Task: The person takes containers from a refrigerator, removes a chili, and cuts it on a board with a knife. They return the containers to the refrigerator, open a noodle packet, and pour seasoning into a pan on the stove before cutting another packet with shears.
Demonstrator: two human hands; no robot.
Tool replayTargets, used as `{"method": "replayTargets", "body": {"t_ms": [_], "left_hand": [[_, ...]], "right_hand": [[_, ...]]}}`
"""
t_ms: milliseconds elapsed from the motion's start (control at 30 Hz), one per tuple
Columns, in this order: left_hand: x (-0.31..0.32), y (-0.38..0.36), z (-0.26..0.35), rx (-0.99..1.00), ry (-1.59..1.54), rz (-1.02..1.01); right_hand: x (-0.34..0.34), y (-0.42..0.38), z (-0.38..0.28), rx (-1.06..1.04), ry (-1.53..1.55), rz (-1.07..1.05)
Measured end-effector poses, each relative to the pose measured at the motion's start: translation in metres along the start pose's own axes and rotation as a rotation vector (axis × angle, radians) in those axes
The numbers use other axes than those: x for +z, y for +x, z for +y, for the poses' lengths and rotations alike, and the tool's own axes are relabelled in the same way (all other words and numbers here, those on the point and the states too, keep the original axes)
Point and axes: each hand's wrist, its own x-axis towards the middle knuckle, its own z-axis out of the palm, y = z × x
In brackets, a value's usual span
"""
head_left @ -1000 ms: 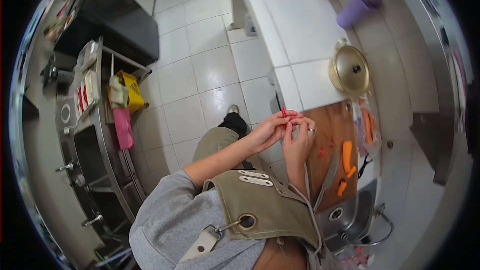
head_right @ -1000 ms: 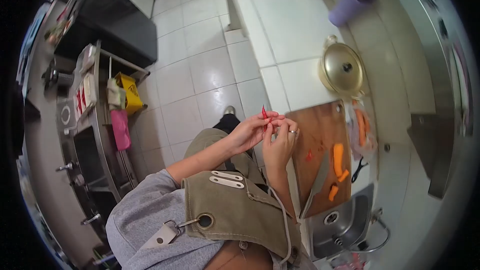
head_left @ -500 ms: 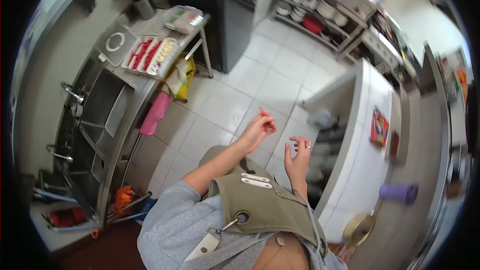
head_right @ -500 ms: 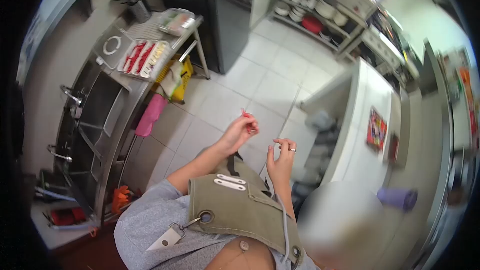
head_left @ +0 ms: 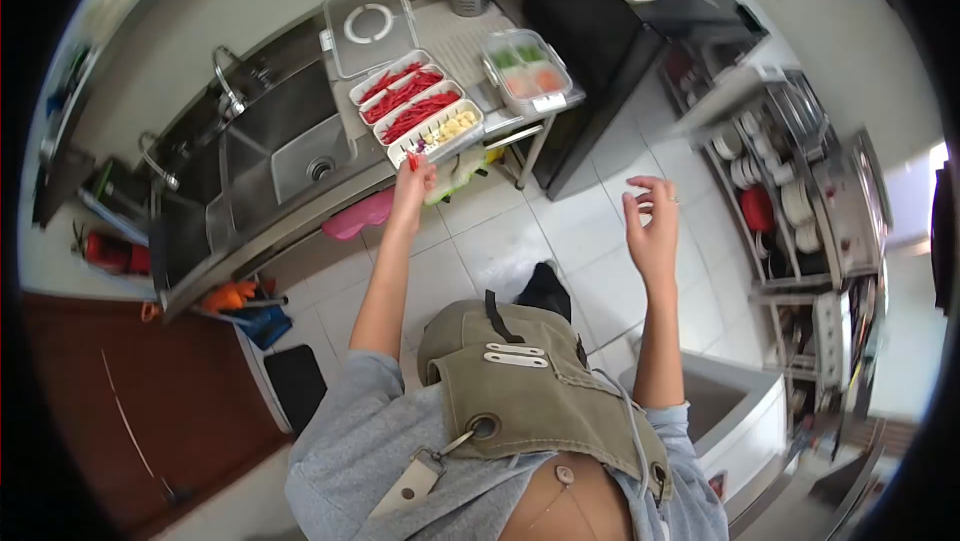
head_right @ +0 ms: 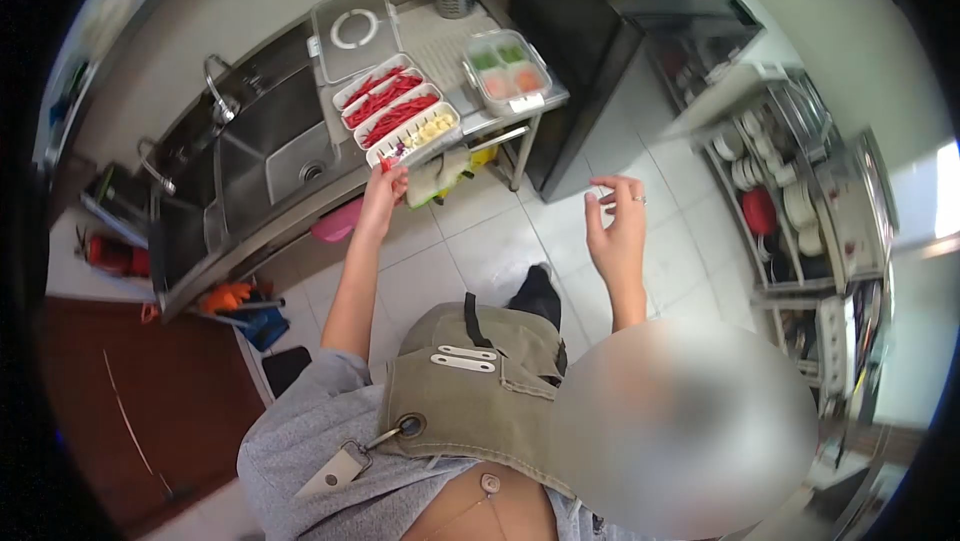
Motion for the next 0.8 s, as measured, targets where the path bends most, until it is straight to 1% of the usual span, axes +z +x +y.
{"method": "replayTargets", "body": {"t_ms": [67, 100, 133, 167, 200, 267, 300, 333, 367, 400, 467, 500, 533, 600, 633, 667, 733, 767, 800], "left_hand": [[0.004, 0.036, 0.008, 0.084, 0.267, 0.099], [0.007, 0.048, 0.018, 0.09, 0.254, 0.138], [0.009, 0.057, 0.028, 0.064, 0.244, 0.142], [0.011, 0.068, 0.038, 0.041, 0.236, 0.142], [0.016, 0.078, 0.045, 0.104, 0.25, 0.198], [0.019, 0.096, 0.058, 0.176, 0.259, 0.239], [0.013, 0.104, 0.057, 0.235, 0.31, 0.226], [0.002, 0.115, 0.052, 0.288, 0.367, 0.211], [-0.023, 0.14, 0.033, 0.411, 0.557, 0.247], [-0.026, 0.133, 0.031, 0.397, 0.561, 0.274], [-0.02, 0.124, 0.039, 0.461, 0.94, 0.399], [-0.026, 0.127, 0.04, 0.429, 1.036, 0.331], [-0.03, 0.129, 0.039, 0.422, 1.039, 0.341], [-0.036, 0.132, 0.035, 0.607, 1.244, 0.417], [-0.033, 0.129, 0.049, 0.465, 1.122, 0.358], [-0.039, 0.133, 0.052, 0.465, 1.134, 0.344], [-0.05, 0.145, 0.062, 0.514, 1.026, 0.391], [-0.057, 0.149, 0.065, 0.559, 1.018, 0.396], [-0.064, 0.154, 0.069, 0.558, 1.01, 0.386]], "right_hand": [[0.008, 0.032, 0.019, -0.02, 0.048, -0.141], [0.011, 0.044, 0.022, -0.02, 0.067, -0.21], [0.011, 0.056, 0.027, -0.037, 0.082, -0.237], [0.013, 0.068, 0.033, -0.056, 0.09, -0.311], [0.015, 0.082, 0.04, -0.081, 0.093, -0.383], [0.023, 0.111, 0.063, -0.104, 0.095, -0.452], [0.03, 0.125, 0.074, -0.061, 0.134, -0.476], [0.038, 0.135, 0.085, -0.011, 0.172, -0.502], [0.049, 0.145, 0.099, -0.02, 0.174, -0.51], [0.064, 0.152, 0.121, -0.021, 0.184, -0.539], [0.097, 0.168, 0.155, 0.088, 0.266, -0.541], [0.106, 0.177, 0.154, 0.302, 0.352, -0.608], [0.118, 0.183, 0.158, 0.302, 0.356, -0.62], [0.149, 0.191, 0.172, 0.743, 0.447, -0.576], [0.16, 0.195, 0.175, 0.877, 0.581, -0.583], [0.172, 0.199, 0.177, 1.033, 0.657, -0.52], [0.19, 0.2, 0.187, 1.004, 0.773, -0.517], [0.199, 0.198, 0.192, 1.008, 0.773, -0.5], [0.206, 0.196, 0.193, 1.009, 0.82, -0.432]]}}
